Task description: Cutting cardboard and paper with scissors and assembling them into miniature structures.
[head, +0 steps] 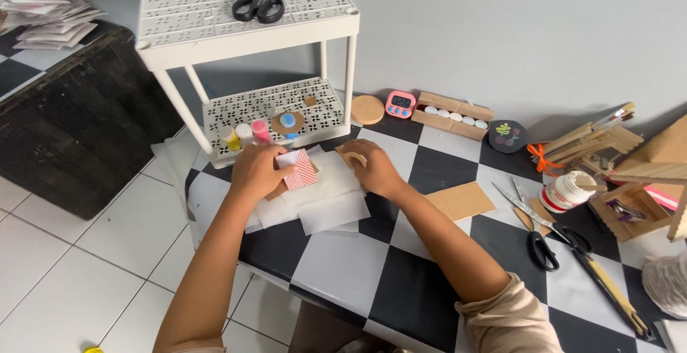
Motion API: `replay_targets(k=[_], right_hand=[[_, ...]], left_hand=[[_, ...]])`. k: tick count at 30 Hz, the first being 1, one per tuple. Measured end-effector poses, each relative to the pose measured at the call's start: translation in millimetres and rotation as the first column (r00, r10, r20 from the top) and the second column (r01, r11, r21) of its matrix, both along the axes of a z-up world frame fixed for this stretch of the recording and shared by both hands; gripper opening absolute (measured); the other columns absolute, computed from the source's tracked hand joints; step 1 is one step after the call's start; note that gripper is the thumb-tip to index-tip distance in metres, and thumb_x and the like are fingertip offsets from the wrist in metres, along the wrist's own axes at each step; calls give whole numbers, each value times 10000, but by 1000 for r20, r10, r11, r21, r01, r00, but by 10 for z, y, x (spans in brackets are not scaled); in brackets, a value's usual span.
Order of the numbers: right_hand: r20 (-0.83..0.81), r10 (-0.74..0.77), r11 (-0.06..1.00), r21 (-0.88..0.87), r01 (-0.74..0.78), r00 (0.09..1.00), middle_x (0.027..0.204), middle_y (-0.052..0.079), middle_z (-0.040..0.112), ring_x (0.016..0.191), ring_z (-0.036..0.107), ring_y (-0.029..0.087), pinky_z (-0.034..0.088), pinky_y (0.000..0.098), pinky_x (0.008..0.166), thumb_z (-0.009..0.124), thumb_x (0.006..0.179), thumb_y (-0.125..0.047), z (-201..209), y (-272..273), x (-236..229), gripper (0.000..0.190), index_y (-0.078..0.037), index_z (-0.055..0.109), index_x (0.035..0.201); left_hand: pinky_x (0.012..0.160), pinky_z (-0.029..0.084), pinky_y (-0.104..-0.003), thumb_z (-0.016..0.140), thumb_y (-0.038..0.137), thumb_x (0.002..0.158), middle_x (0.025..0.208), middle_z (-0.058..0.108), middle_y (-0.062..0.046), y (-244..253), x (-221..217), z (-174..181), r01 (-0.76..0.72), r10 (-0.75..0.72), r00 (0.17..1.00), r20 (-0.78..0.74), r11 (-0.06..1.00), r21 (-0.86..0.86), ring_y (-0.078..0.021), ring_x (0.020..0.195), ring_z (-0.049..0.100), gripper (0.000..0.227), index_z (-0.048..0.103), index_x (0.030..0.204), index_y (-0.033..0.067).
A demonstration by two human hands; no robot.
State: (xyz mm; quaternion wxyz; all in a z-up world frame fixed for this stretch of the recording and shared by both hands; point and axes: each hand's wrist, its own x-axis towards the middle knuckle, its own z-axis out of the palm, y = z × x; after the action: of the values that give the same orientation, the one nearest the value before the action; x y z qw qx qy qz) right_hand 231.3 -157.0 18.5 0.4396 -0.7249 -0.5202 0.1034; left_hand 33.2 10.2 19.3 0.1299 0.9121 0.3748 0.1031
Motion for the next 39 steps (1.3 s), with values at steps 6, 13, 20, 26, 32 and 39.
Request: replay_targets(k=[6, 13, 20, 26, 32, 39], right_hand=[[240, -128, 988, -54, 145, 962, 990, 110, 728, 955, 716, 307, 580, 423, 852, 641, 913, 6, -43, -950, 1013, 237, -88, 743, 1104], [439, -349, 790, -338, 512, 828, 973, 118, 746, 951, 733, 322, 602, 445, 820, 584, 975, -159, -42, -2460, 1469, 212, -122, 714, 1138], [684, -224, 424, -573, 701, 694, 1107, 123, 701, 1031, 732, 340, 622, 395, 897, 579, 950, -382, -233, -3301, 1693, 461, -222, 567, 1382], [516, -301, 429, -678, 597, 802, 1204, 150, 657, 1203, 648, 378, 549, 455, 1022, 645, 926, -424, 192, -3300, 1361, 647, -246, 435, 1511], [441, -358, 477, -671, 567, 823, 1212, 151, 654, 1264, 595, 364, 432, 430, 1077, 655, 894, -295, 336, -3291, 1318, 712, -292, 389, 1555], [498, -451, 566, -482, 669, 740, 1153, 118, 683, 1115, 678, 305, 458, 383, 963, 662, 804, -316, -44, -3395, 1577, 711, -304, 481, 1491]], left_hand=[[776, 511, -408, 729, 451, 848, 1111, 615, -37, -385, 264, 38, -18, -99, 982, 158, 792, 610, -272, 955, 592, 437, 669, 1177, 169], [821, 571, -401, 645, 342, 947, 1159, 678, -104, -1542, 1083, 134, 500, -503, 857, 112, 864, 58, -302, 1035, 672, 384, 646, 1273, 138], [1016, 486, -501, 672, 515, 877, 1385, 549, -173, -2132, 1844, 122, 646, -654, 744, -137, 756, -106, -397, 1319, 516, 792, 399, 1523, 148], [956, 534, -451, 835, 365, 764, 1294, 551, -138, -2157, 2069, 43, 539, -565, 825, 12, 780, -318, -364, 1220, 591, 908, 374, 1530, 206], [884, 535, -394, 836, 44, 718, 1266, 636, -150, -1964, 2148, -389, 561, -179, 796, 579, 577, -593, -280, 1036, 643, 786, 545, 1433, 188], [718, 608, -324, 822, 135, 820, 994, 691, -67, -1922, 2223, -553, 535, 438, 641, 631, 335, -776, -206, 886, 705, 323, 687, 1113, 159]])
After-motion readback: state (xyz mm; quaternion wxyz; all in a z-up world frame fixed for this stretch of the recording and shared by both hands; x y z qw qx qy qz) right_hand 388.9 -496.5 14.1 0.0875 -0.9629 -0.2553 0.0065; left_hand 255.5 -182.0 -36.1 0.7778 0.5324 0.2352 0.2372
